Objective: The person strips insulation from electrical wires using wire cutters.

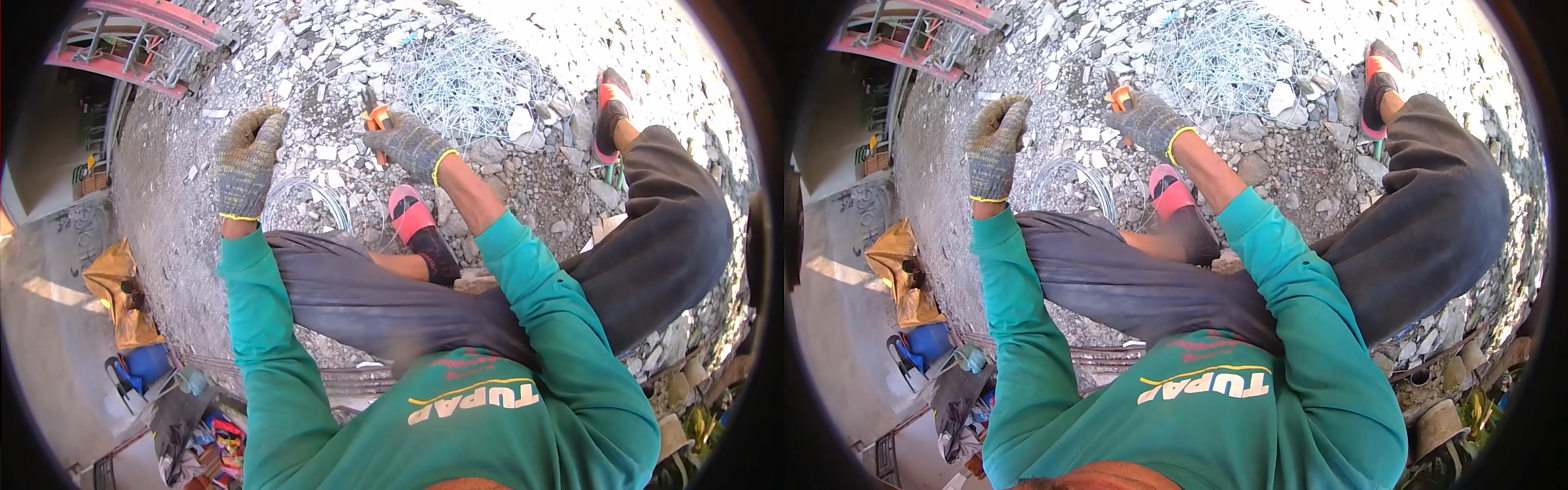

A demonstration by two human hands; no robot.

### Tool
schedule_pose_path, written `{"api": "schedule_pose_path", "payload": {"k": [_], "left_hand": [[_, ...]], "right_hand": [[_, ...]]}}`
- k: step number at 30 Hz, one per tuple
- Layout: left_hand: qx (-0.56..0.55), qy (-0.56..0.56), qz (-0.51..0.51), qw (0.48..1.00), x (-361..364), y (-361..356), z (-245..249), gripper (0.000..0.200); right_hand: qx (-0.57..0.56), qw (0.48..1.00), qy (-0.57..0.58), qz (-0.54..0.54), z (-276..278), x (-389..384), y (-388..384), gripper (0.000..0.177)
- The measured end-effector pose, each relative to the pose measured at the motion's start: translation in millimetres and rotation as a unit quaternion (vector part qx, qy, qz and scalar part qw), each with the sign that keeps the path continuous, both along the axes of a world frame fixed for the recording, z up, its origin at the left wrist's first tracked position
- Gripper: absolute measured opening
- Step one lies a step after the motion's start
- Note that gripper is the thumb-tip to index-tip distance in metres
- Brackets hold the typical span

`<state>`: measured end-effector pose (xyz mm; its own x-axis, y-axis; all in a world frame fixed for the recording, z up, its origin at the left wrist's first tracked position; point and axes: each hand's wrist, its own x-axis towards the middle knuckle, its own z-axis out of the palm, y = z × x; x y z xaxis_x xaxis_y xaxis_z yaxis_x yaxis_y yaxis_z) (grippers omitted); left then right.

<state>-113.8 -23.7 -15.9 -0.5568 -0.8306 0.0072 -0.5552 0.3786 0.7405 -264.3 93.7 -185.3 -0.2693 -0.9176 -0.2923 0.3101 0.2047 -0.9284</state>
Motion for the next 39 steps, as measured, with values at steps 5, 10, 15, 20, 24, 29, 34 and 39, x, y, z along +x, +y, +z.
{"api": "schedule_pose_path", "payload": {"k": [5,10,15,20,24,29,34,39], "left_hand": [[0.008,0.007,-0.019,1.000,3,1,-3,0.024],[0.000,0.006,-0.052,0.999,5,9,0,0.023],[0.007,-0.003,-0.067,0.998,9,9,0,0.021],[0.011,0.006,-0.043,0.999,12,10,-3,0.021],[0.001,-0.002,-0.064,0.998,15,9,-1,0.021],[0.048,-0.013,-0.029,0.998,19,11,4,0.020],[0.039,0.013,-0.039,0.998,23,10,5,0.018],[0.042,0.034,-0.042,0.998,23,10,5,0.018]], "right_hand": [[-0.076,0.964,0.253,-0.013,69,17,15,0.045],[-0.094,0.955,0.280,-0.038,70,26,15,0.038],[-0.094,0.960,0.262,-0.036,74,26,16,0.040],[-0.068,0.957,0.281,-0.030,77,29,16,0.041],[-0.060,0.972,0.226,-0.014,71,34,11,0.043],[-0.077,0.968,0.234,-0.048,73,42,10,0.036],[-0.052,0.973,0.220,-0.052,81,45,12,0.033],[-0.094,0.983,0.156,-0.032,78,43,12,0.031]]}}
